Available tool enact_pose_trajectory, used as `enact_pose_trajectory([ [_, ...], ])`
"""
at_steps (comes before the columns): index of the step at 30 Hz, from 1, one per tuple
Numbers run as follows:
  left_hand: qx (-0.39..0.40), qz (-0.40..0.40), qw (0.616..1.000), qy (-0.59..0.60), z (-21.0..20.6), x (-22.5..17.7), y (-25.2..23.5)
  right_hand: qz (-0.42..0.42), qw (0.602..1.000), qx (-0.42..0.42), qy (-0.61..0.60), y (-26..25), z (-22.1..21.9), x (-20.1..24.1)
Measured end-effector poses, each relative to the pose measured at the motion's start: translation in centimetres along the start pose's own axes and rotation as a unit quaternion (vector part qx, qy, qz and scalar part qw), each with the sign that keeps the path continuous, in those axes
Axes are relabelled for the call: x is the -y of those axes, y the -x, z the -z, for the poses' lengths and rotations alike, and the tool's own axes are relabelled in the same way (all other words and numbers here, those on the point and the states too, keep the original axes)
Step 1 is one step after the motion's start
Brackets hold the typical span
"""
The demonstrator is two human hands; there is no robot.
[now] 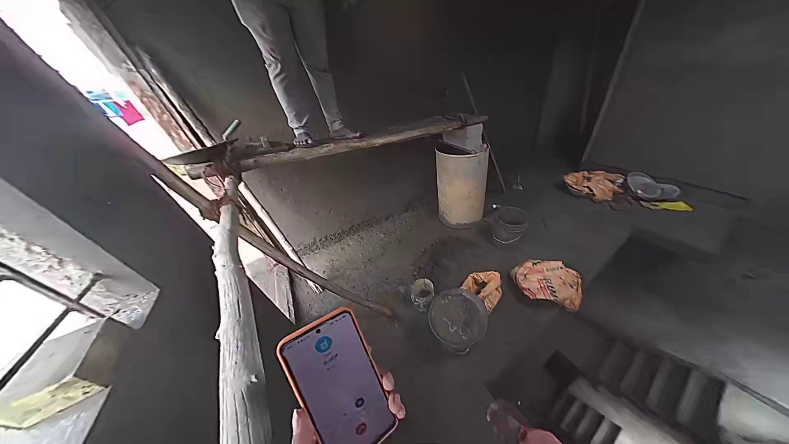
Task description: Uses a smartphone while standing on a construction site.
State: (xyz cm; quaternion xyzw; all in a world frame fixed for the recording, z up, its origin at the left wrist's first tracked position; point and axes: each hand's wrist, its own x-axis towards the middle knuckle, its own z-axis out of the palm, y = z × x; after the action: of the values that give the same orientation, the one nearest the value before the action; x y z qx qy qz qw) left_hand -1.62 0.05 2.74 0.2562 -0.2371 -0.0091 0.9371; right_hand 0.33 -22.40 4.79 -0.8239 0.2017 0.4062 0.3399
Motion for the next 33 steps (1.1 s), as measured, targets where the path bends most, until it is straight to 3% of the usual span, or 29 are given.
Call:
enact_pose_trajectory([
  [2, -0.013, 0.012, 1.0, 0.007, -0.3, -0.1, -0.3, 0.057, 0.997, 0.021, 0.057, -10.9, -1.0, -6.4],
  [3, -0.017, 0.015, 1.0, 0.006, -0.4, -0.2, -0.4, 0.2, 0.973, 0.023, 0.109, -20.7, -1.7, -12.5],
  [4, -0.018, 0.019, 1.0, 0.005, -0.2, -0.4, -0.2, 0.375, 0.921, 0.006, 0.107, -31.2, -3.3, -19.0],
  [6, -0.018, 0.02, 1.0, -0.002, 0.0, -0.3, -0.2, 0.204, 0.973, 0.013, 0.112, -38.3, -6.0, -21.5],
  [8, -0.01, 0.018, 1.0, 0.002, 0.3, -0.1, -0.3, 0.123, 0.985, 0.006, 0.117, -39.9, -6.7, -21.8],
  [13, -0.009, 0.038, 0.999, -0.001, 0.2, 0.1, -0.4, 0.116, 0.987, 0.011, 0.109, -40.2, -7.7, -23.5],
  [33, -0.011, 0.039, 0.999, -0.029, 0.2, 1.6, -1.0, 0.124, 0.986, 0.0, 0.115, -40.2, -6.3, -22.8],
])
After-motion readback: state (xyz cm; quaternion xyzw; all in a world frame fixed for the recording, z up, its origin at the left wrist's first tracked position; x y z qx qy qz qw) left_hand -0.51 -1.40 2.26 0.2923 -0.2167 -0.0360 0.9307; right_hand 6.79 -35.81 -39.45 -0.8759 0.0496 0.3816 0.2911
